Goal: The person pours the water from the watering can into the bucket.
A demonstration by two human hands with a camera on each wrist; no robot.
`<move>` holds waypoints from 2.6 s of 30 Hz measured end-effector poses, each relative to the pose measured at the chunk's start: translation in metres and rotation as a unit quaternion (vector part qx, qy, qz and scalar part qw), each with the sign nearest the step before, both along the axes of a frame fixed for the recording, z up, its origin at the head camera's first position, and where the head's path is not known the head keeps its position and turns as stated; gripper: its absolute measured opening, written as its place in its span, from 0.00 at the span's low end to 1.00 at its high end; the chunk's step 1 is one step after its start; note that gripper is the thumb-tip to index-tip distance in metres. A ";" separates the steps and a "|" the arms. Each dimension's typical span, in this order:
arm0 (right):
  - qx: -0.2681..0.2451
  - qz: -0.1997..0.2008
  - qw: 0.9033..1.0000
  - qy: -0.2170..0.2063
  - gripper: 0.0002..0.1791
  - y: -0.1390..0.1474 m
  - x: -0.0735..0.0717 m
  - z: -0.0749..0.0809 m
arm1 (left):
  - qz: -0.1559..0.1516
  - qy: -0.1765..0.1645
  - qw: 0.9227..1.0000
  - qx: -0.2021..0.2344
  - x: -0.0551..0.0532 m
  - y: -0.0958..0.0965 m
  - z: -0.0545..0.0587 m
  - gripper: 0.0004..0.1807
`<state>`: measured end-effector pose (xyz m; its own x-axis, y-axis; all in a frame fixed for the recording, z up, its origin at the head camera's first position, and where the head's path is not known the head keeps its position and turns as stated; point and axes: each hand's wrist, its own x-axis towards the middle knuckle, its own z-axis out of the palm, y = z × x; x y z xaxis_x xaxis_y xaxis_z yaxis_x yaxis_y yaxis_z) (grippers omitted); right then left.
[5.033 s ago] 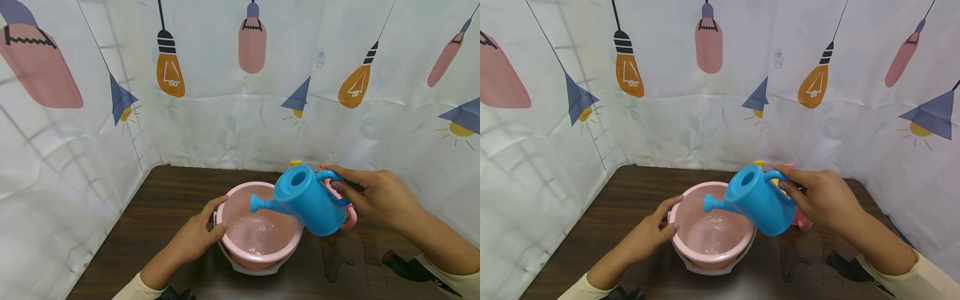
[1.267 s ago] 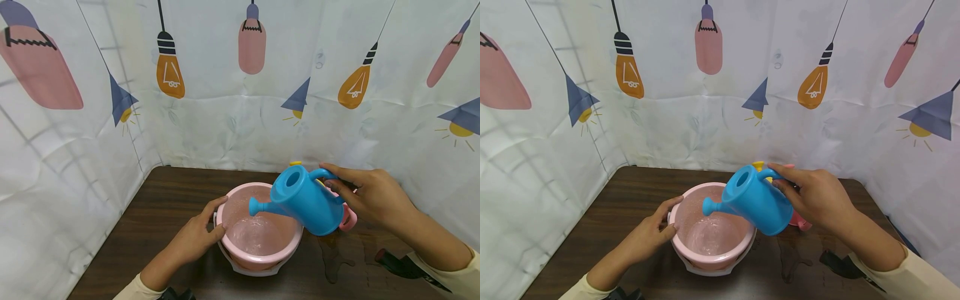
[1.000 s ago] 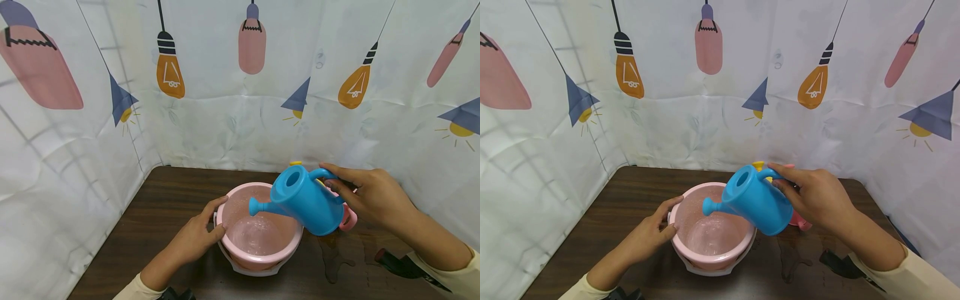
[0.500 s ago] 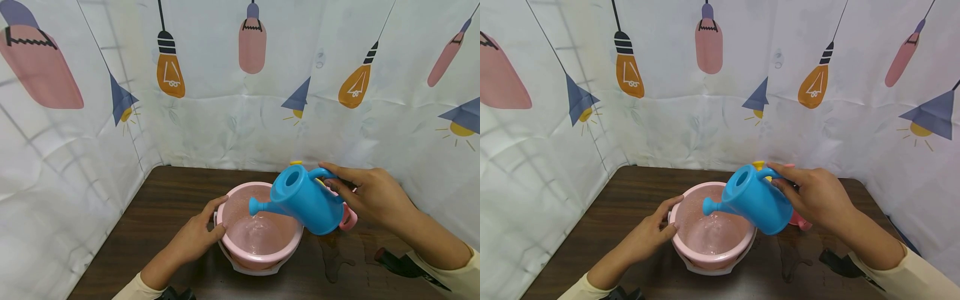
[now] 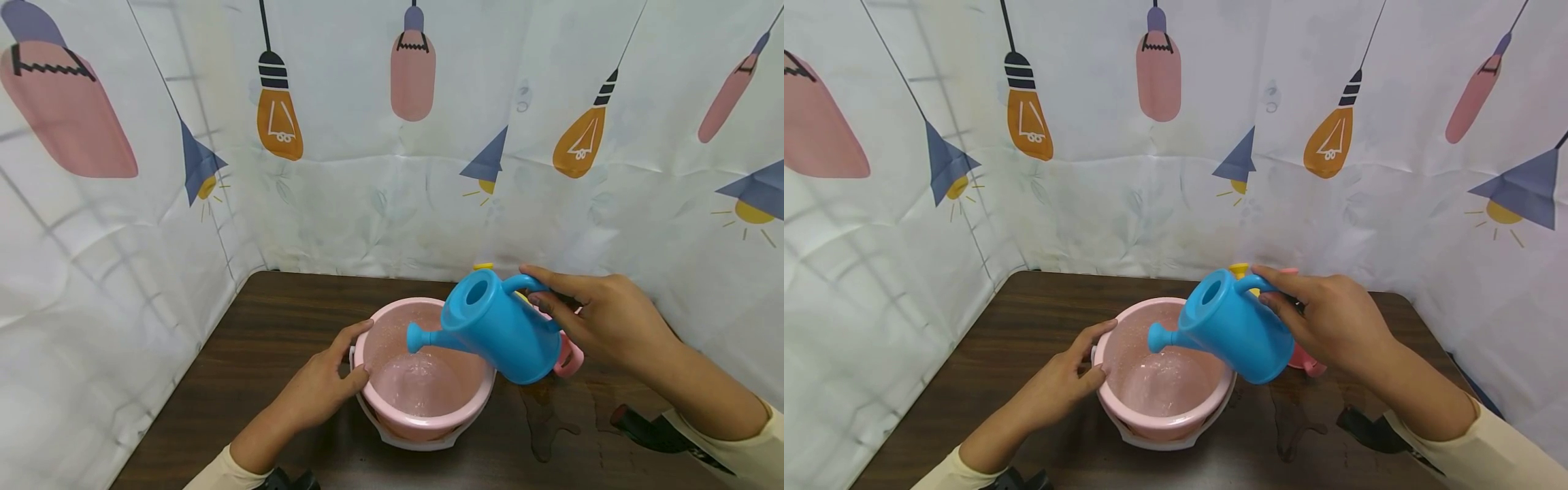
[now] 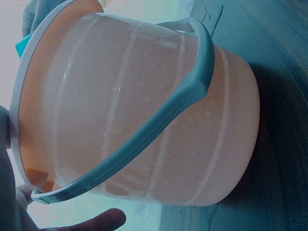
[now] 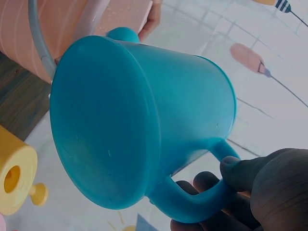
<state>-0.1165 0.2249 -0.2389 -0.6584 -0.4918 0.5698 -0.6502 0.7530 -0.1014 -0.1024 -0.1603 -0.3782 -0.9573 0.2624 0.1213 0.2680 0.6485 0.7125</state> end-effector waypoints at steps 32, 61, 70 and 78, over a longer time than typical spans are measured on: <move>-0.009 0.006 1.000 0.001 0.32 -0.001 -0.001 -0.001 | 0.013 -0.012 1.000 -0.006 0.001 0.001 -0.001 0.36; -0.007 0.007 1.000 0.001 0.32 -0.002 -0.001 0.000 | 0.014 -0.005 1.000 -0.008 0.000 0.001 -0.001 0.36; -0.007 0.009 1.000 0.004 0.31 -0.002 -0.001 0.000 | 0.013 -0.013 1.000 -0.006 0.001 0.001 -0.001 0.36; -0.005 0.010 1.000 0.005 0.31 -0.004 -0.002 0.000 | 0.016 -0.014 1.000 -0.007 0.000 0.001 -0.001 0.36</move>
